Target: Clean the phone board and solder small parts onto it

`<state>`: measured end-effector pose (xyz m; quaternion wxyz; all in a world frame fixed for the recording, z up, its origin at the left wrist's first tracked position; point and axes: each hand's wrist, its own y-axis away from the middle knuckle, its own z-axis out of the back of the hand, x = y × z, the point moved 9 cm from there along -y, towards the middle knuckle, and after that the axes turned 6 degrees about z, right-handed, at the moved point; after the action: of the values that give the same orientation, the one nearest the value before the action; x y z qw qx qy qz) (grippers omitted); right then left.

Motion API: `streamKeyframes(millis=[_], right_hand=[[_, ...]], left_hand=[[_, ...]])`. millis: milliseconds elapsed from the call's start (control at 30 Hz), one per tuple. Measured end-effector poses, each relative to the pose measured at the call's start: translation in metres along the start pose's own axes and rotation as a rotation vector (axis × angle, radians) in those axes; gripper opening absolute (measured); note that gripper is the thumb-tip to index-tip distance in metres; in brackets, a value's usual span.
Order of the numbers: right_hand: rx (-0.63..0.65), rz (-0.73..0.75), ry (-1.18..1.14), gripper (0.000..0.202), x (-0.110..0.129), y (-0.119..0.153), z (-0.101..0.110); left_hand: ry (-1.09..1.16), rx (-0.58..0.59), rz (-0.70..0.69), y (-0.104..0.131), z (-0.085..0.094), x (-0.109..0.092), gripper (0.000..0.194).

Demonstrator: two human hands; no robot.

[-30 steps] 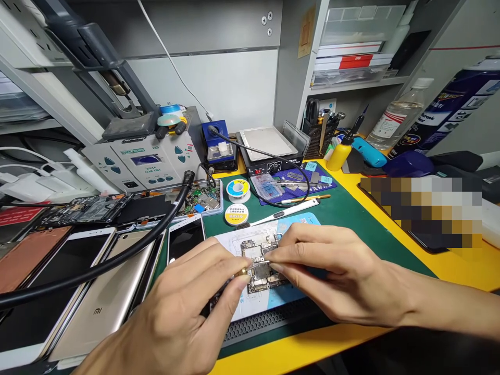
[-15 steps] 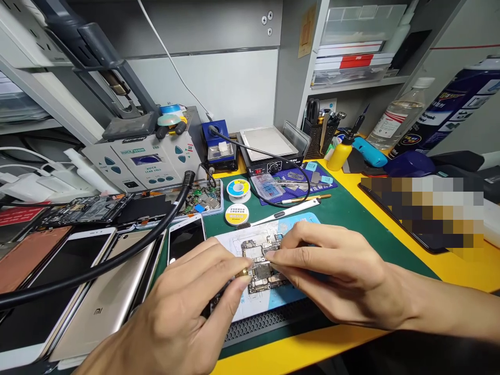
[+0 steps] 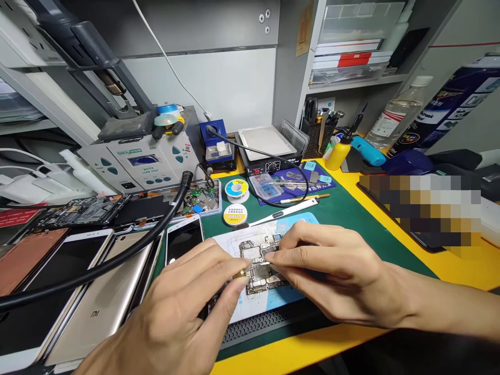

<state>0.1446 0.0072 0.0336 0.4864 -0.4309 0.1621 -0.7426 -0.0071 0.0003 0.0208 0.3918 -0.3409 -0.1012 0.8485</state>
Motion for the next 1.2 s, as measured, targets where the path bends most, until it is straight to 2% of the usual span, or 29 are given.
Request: streamKeyframes(millis=[600,1200], right_hand=[[0.02,-0.008,-0.05,0.02,-0.0026,0.0,-0.0013],[-0.021,-0.028,-0.06,0.02,-0.0059,0.0008,-0.0005]], left_hand=[[-0.015,0.007,-0.005,0.0017,0.002,-0.0036,0.031],[0.0,-0.003,-0.009,-0.0011,0.002,-0.0038,0.032]])
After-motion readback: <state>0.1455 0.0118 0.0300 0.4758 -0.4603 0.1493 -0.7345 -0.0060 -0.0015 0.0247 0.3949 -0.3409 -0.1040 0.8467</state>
